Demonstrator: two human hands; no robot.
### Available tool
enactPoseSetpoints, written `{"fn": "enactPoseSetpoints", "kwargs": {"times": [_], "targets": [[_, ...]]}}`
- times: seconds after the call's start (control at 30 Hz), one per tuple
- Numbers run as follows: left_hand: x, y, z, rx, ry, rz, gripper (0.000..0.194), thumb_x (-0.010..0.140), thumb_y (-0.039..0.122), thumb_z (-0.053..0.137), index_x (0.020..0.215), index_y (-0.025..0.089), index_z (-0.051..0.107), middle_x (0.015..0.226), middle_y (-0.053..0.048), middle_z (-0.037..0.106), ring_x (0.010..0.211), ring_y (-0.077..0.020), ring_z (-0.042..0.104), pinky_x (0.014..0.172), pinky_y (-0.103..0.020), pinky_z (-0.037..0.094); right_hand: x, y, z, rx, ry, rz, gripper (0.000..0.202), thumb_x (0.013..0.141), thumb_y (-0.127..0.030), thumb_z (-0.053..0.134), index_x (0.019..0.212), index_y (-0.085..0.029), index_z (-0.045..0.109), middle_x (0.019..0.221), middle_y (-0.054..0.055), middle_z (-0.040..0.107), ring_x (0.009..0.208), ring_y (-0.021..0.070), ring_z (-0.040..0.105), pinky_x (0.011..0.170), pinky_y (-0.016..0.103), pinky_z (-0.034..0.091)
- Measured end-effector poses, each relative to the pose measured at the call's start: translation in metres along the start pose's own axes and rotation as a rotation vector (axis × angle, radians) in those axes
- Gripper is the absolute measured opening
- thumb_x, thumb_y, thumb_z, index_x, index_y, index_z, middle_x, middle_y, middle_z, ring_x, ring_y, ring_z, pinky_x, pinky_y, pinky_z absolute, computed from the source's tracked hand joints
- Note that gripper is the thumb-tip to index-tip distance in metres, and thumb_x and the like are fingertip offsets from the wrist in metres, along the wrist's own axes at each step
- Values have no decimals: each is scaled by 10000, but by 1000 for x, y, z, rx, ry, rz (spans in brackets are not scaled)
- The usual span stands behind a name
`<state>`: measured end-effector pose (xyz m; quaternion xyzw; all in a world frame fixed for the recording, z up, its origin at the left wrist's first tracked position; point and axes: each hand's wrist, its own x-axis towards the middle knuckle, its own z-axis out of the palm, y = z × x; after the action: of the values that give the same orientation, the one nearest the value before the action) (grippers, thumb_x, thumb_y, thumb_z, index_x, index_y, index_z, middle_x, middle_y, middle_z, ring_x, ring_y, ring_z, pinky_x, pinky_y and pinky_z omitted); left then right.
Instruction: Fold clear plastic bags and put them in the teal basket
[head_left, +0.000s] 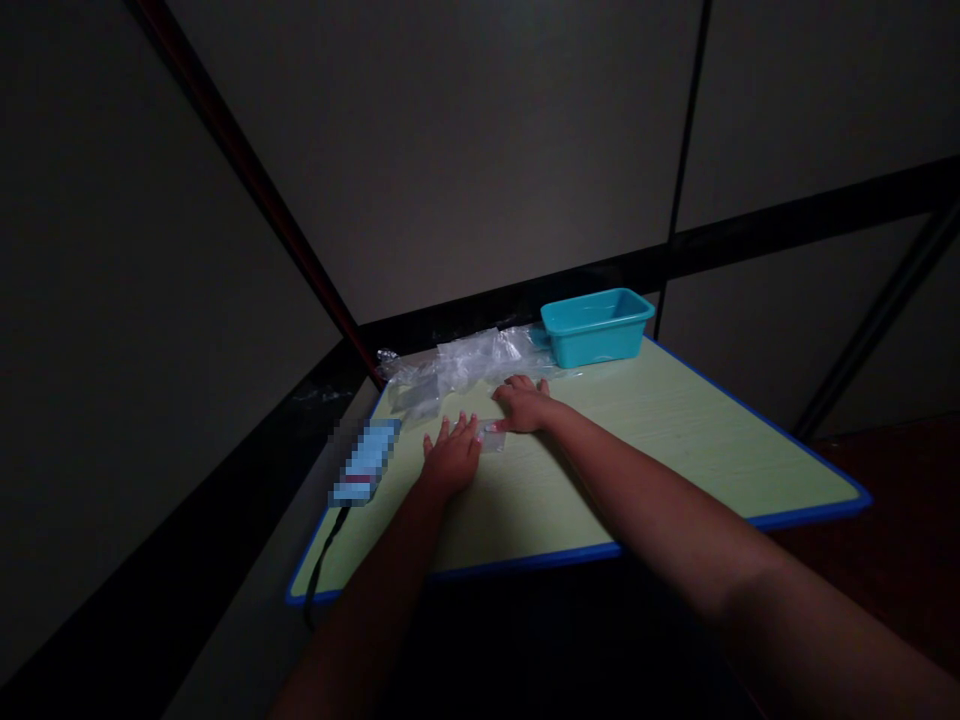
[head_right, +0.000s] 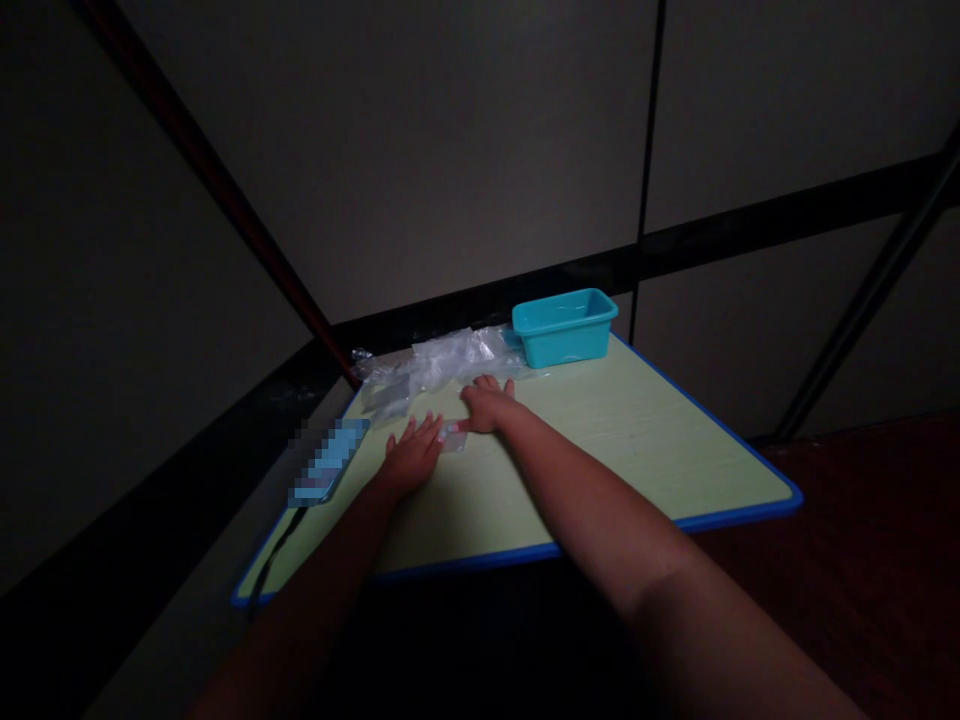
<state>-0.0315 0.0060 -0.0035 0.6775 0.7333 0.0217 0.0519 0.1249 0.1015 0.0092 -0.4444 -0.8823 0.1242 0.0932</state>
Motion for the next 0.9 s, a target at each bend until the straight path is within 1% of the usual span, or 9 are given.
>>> {"fn": "enactPoseSetpoints", "kwargs": {"times": [0.07,0.17,0.33,0.43,0.5,0.63,0.7,0.8,0.9], "targets": [[-1,0,0,4,1,2,547,909,411,180,1437,276,226,1516,21,150,1388,-295,111,1060,-612,125,-2,-4,-1,-2,-23,-19,793,689,-636,575,1353,-250,377,1480,149,185,1351,357,83,993,662,57],[-1,1,0,6,9,6,542,909,397,185,1436,274,232,1516,12,160,1388,-294,111,1060,-612,124,-4,-8,-2,4,-102,-53,922,651,-651,603,1417,-259,272,1517,138,84,1367,356,-12,989,667,-5],[-2,2,-1,19,3,3,542,909,406,189,1434,278,236,1516,13,160,1387,-296,109,1060,-611,124,-3,-5,-6,39,-263,-57,1119,558,-679,659,1455,-296,109,1524,120,-59,1358,360,-122,963,694,-18],[-2,2,-2,12,-7,0,557,905,435,185,1435,270,234,1518,15,149,1389,-299,97,1060,-612,120,-3,-3,-9,41,-335,-52,1222,493,-676,699,1454,-308,39,1518,114,-112,1344,377,-158,959,699,-9],[-2,2,-2,11,-5,-1,569,901,461,187,1434,270,236,1518,12,149,1389,-299,97,1061,-608,124,-5,-4,-11,52,-345,-56,1219,502,-682,691,1454,-304,30,1516,115,-121,1343,377,-161,966,691,-11],[-2,2,-3,28,-7,-1,589,891,490,217,1436,268,227,1517,0,154,1388,-301,103,1061,-603,131,-8,-8,-11,73,-302,-73,1066,632,-703,579,1458,-279,54,1515,118,-112,1357,348,-133,980,672,-30],[-2,2,-2,25,-7,3,608,883,518,227,1436,266,227,1517,-3,154,1387,-308,102,1058,-607,128,-8,-9,-10,46,-299,-79,1079,634,-689,588,1459,-264,38,1516,116,-105,1358,343,-133,984,670,-25],[-1,2,-2,25,-6,6,643,867,568,236,1435,266,227,1519,-13,144,1387,-313,97,1052,-614,129,-5,-6,-8,9,-319,-82,1149,597,-676,631,1457,-251,-1,1518,121,-89,1355,349,-141,983,675,-7],[-1,1,-2,24,-10,5,662,858,587,260,1436,268,218,1520,-25,136,1389,-309,90,1052,-609,123,-3,-3,-6,-4,-327,-83,1130,612,-695,605,1457,-256,-4,1518,128,-81,1355,351,-136,976,681,-8]]}}
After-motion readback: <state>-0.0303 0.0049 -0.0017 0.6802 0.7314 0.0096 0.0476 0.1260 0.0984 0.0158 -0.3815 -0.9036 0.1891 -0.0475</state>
